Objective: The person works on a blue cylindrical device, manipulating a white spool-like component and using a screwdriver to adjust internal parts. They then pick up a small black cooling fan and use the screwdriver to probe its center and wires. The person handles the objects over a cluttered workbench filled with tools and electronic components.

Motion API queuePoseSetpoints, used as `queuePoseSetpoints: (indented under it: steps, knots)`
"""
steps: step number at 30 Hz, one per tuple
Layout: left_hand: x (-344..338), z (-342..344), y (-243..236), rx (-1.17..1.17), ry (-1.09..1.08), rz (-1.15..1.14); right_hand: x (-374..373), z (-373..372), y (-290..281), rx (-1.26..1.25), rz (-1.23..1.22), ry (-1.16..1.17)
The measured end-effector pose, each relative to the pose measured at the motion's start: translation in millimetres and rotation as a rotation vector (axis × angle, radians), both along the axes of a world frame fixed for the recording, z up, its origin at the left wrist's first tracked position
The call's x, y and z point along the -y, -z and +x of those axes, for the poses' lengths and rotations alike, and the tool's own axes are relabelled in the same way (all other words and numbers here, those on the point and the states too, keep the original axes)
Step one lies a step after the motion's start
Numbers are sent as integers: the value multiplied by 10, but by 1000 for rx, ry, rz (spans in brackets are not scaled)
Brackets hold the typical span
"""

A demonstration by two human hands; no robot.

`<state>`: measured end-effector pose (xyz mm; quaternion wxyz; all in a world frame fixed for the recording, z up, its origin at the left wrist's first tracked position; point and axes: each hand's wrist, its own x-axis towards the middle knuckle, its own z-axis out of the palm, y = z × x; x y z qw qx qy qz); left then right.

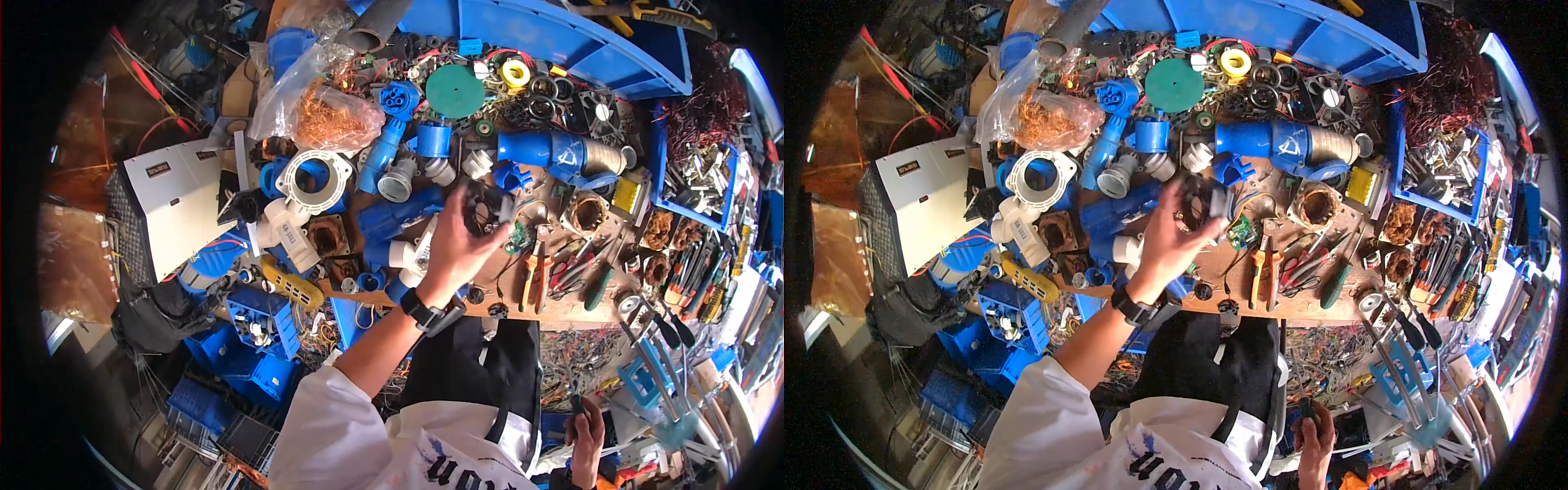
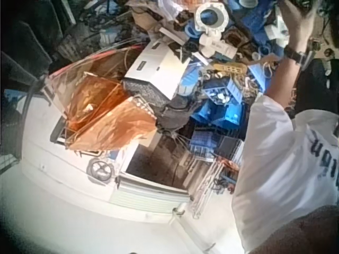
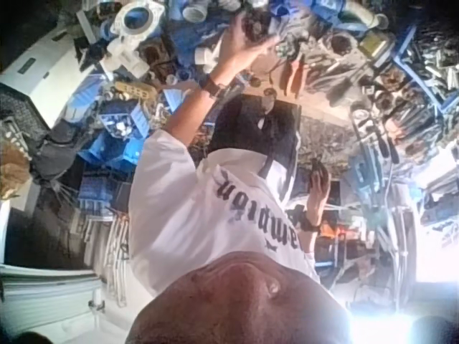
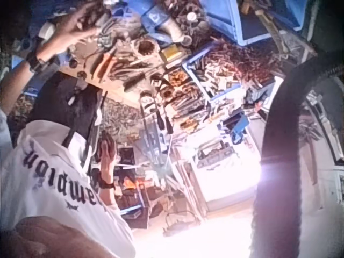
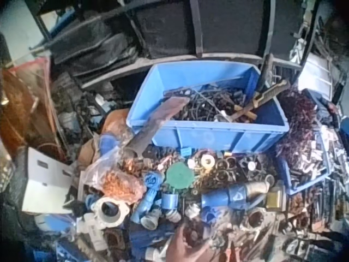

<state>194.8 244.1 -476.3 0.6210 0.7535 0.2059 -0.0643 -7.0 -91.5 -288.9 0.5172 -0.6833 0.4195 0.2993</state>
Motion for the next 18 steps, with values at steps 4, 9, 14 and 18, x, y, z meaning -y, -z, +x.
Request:
queuePoseSetpoints:
  steps: [4,9,14,18]
  knots:
    - [-100,253,-100,-10,-146,-357,4,-16,25,-17,49,41]
    - [-230,537,-274,-272,-97,-447,-9,14,-56,-96,58,25]
    - [-292,799,-340,-177,-118,-568,29,-35,-61,-116,58,22]
    - [-273,801,-297,28,-88,-456,64,-143,17,-53,57,57]
